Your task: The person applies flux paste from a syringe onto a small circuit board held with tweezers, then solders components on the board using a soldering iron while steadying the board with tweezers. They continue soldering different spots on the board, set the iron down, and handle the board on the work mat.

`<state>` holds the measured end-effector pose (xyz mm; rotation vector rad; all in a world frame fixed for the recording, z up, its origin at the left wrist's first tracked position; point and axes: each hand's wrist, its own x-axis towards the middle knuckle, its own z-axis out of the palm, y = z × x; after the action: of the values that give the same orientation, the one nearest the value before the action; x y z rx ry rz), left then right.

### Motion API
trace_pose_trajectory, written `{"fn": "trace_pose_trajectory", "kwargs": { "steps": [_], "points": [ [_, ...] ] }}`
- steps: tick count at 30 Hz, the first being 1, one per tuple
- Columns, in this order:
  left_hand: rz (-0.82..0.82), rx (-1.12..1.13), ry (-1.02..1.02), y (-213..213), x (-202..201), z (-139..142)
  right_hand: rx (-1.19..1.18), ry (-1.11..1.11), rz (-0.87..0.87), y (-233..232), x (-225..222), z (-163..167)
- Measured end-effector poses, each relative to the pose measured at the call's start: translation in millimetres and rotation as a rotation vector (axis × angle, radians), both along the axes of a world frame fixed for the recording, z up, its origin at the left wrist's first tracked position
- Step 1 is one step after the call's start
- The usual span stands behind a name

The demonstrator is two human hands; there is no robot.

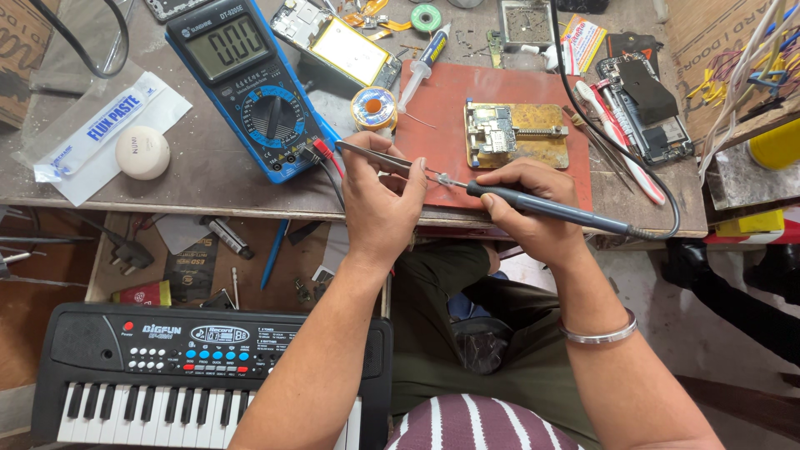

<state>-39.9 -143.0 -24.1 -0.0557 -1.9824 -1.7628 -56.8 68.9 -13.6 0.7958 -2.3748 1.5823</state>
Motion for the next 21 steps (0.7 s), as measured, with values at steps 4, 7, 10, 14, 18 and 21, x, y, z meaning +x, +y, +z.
{"fn": "trace_pose_trajectory", "kwargs": {
  "steps": [4,7,10,14,18,21],
  "points": [
    [-0.005,0.002,-0.005,-0.4,0.4,0.6,0.005,0.012,0.003,0.5,-0.1,-1.1],
    [0.0,-0.007,-0.003,0.1,0.2,1.0,-0.016,-0.015,0.028,2.9,-0.3,-1.3],
    [-0.001,0.002,-0.012,-0.1,0.3,1.1,-0.011,-0.001,0.014,3.1,-0.4,-2.7],
    [-0.005,-0.019,-0.001,-0.6,0.6,1.1,-0.021,-0.006,0.034,4.3,-1.6,-2.6],
    [-0.018,-0.025,0.012,-1.4,1.0,0.8,-0.005,-0.002,0.017,4.6,-0.6,-2.4],
    [-0.028,-0.014,0.009,-1.6,1.3,0.5,-0.014,-0.004,0.027,4.6,-1.0,-2.3]
  ]
}}
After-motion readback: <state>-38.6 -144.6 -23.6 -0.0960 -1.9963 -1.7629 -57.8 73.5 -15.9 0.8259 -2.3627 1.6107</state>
